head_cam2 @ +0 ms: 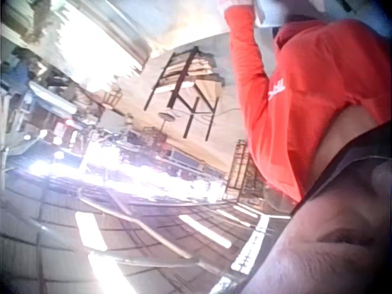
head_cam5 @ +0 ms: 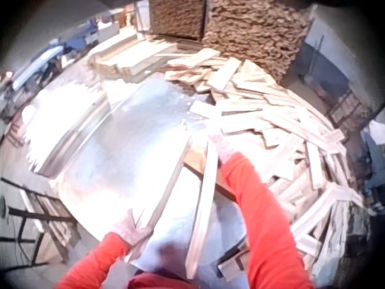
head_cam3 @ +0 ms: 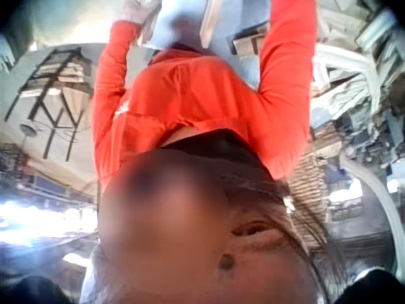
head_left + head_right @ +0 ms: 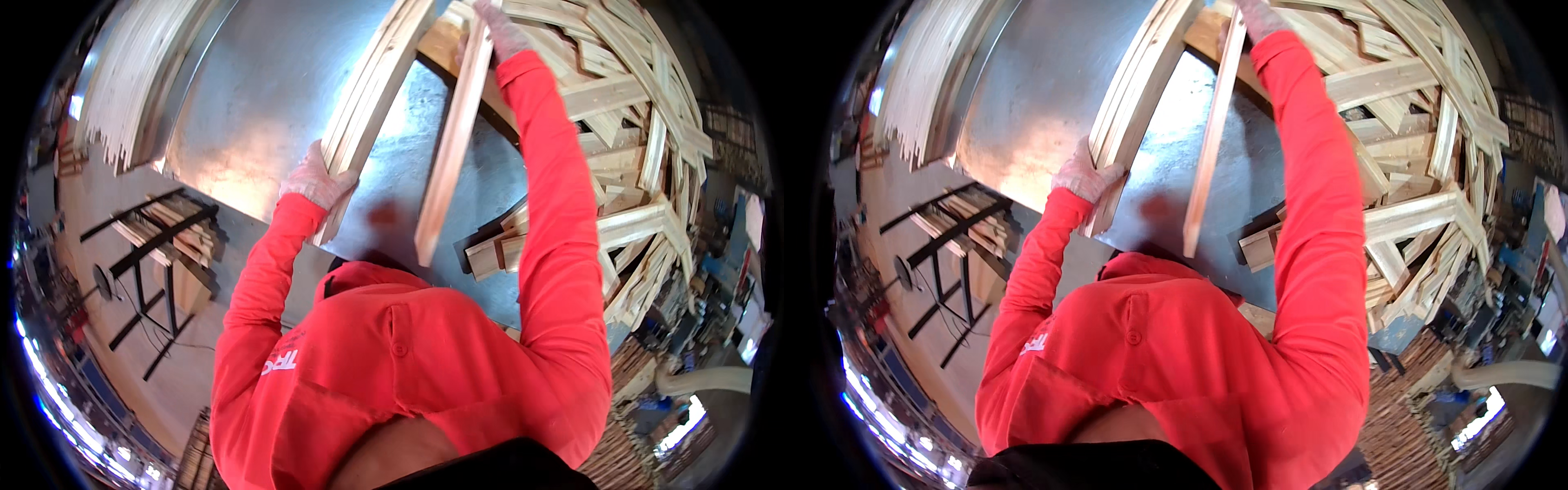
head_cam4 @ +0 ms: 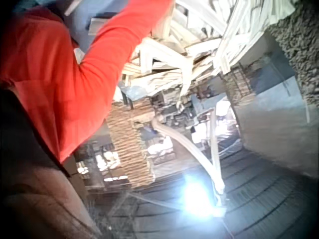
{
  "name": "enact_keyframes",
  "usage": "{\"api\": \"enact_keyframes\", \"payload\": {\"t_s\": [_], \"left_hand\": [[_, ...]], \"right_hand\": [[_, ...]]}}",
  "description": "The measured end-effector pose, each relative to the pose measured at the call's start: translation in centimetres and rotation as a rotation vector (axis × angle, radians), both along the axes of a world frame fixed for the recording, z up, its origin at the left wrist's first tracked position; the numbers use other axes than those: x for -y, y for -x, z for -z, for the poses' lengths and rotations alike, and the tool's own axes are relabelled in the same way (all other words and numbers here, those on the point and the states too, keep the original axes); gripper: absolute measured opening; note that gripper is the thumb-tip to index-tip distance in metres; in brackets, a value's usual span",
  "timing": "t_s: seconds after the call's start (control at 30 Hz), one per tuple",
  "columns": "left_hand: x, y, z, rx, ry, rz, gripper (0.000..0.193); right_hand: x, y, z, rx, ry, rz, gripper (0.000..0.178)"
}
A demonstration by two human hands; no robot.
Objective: The person repeatedly picks up wooden planks from a large pile on a metal table and stacks them neatly on the left side. The person handles the planks one at a time or in small groups, aligning them before placing them in the growing stack.
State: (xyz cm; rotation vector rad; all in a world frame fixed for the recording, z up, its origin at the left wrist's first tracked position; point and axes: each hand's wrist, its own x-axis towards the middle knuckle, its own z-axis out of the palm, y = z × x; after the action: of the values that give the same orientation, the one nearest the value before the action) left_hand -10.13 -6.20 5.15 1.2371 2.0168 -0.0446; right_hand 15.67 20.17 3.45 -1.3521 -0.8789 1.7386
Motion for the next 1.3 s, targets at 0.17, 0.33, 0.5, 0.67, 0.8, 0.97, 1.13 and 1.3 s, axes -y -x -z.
{"api": "enact_keyframes", "payload": {"t_s": [0.17, 0.33, 0.5, 0.67, 0.8, 0.97, 1.13, 1.3], "left_hand": [[1.5, -0.8, -0.5, 0.071, -0.032, 0.018, 0.107], [2.6, -2.6, 1.7, -0.008, -0.092, 0.069, 0.111], [2.9, -1.5, 1.6, 0.008, -0.2, 0.08, 0.111], [2.9, 3.0, 5.0, 0.263, -0.334, 0.041, 0.117], [2.9, 1.8, 3.0, 0.123, -0.2, 0.03, 0.119], [2.9, -0.7, 1.6, 0.092, -0.245, 0.036, 0.124], [3.2, -3.5, 0.7, -0.292, -0.146, 0.26, 0.12], [3.3, 0.9, 3.4, 0.089, -0.407, 0.097, 0.11]], "right_hand": [[6.2, 7.3, 5.7, 0.846, -0.067, -0.11, 0.07], [10.2, 1.8, 2.3, 1.403, -0.839, -0.354, 0.067], [12.2, -11.7, 2.3, 1.898, -0.424, -0.723, 0.077], [9.0, -14.7, -0.4, 0.734, -0.02, -0.5, 0.051], [10.7, -6.6, 0.3, 0.302, 0.012, -0.072, 0.049], [14.0, 3.2, 3.9, 0.808, -0.096, -0.552, 0.072], [20.9, -0.9, 2.8, 1.282, -0.453, -0.224, 0.081], [28.4, -21.7, -0.8, 1.808, 0.593, 0.389, 0.117]]}}
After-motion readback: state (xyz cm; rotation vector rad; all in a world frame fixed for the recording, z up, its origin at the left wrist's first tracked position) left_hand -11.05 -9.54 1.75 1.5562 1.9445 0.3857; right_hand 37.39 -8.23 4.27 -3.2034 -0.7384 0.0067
